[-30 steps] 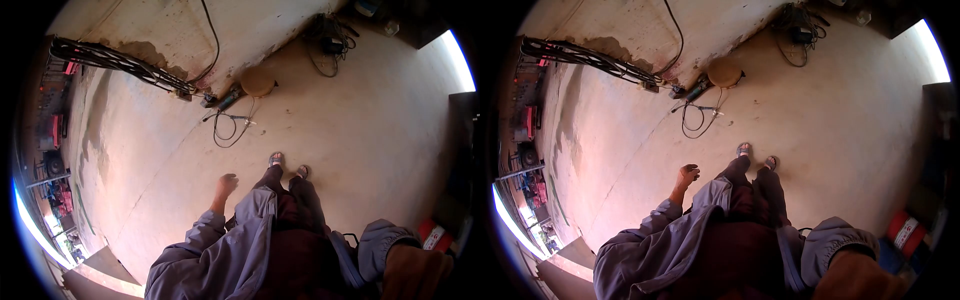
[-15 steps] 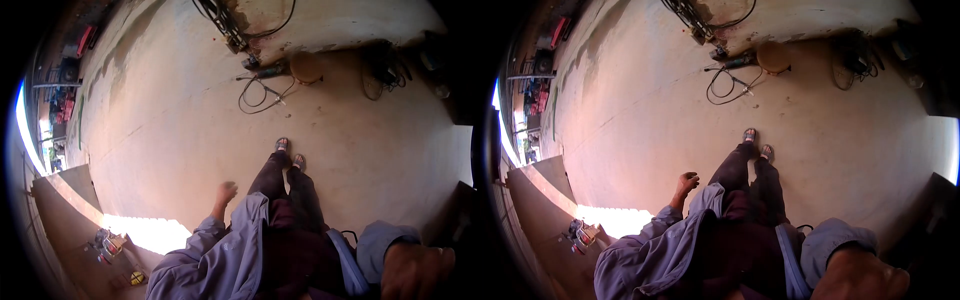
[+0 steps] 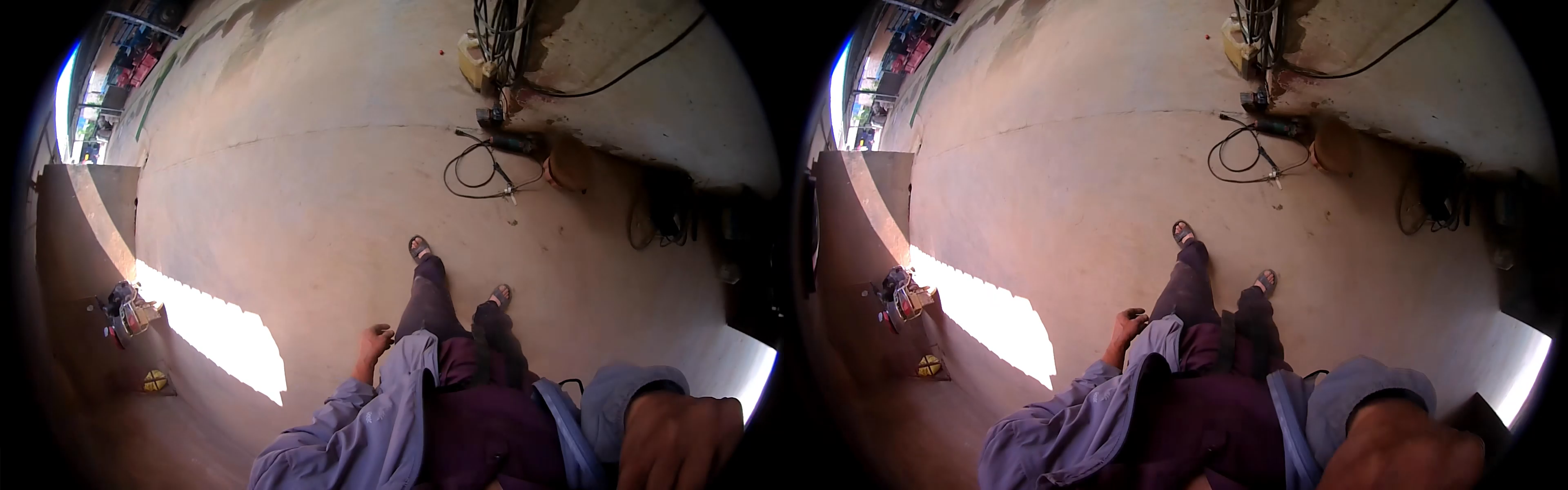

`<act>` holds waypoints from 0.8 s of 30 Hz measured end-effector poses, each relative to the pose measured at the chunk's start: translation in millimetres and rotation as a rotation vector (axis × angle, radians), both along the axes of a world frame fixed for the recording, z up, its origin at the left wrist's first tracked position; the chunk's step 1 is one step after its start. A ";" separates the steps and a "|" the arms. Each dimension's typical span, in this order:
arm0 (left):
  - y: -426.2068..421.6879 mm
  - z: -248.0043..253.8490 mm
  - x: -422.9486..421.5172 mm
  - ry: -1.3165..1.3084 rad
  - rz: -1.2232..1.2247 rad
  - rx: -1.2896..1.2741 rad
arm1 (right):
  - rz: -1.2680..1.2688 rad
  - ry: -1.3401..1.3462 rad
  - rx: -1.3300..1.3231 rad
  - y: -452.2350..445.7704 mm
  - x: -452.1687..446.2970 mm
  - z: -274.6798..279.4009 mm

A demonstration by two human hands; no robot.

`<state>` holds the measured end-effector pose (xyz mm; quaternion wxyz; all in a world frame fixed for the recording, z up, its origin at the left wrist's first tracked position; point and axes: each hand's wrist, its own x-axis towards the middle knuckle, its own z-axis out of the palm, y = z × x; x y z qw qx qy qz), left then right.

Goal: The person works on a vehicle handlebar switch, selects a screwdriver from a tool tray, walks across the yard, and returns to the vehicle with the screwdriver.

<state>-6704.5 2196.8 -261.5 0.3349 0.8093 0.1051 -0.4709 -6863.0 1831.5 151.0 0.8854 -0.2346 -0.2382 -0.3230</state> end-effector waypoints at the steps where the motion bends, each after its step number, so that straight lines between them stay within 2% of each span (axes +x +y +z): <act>1: 2.7 -5.9 10.9 0.008 0.007 -0.013 | 0.080 0.055 -0.034 0.2 16.7 1.8; 3: 7.7 -17.3 37.2 -0.001 -0.018 0.027 | 0.156 0.134 -0.083 -5.2 57.4 1.4; 4: 8.2 -21.4 52.2 0.007 0.040 0.004 | 0.372 0.118 -0.092 -14.4 82.2 -6.3; 6: 19.1 -30.5 85.8 0.013 0.134 -0.048 | 0.478 0.153 -0.109 -19.1 130.5 -23.4; 11: 36.1 -4.7 168.7 -0.038 0.312 -0.105 | 0.185 0.458 -0.093 -24.1 223.3 -109.0; 13: 49.5 -4.4 187.1 -0.040 0.385 -0.131 | 0.082 0.721 -0.104 -32.6 248.8 -157.9; 15: 61.9 -4.2 197.9 -0.073 0.573 -0.157 | 0.008 1.095 -0.163 -39.9 262.1 -202.6; 19: 72.3 -6.8 208.9 -0.020 0.679 -0.133 | -0.071 1.697 -0.275 -54.4 279.5 -289.8; 20: 74.1 -7.9 210.2 -0.003 0.719 -0.142 | -0.072 1.700 -0.290 -58.3 282.3 -306.3; 22: 75.6 -12.9 218.7 0.021 0.769 -0.153 | -0.055 1.921 -0.388 -67.1 288.0 -335.2; 24: 72.5 -18.3 236.2 0.026 0.828 -0.155 | -0.039 2.014 -0.478 -74.8 300.2 -360.4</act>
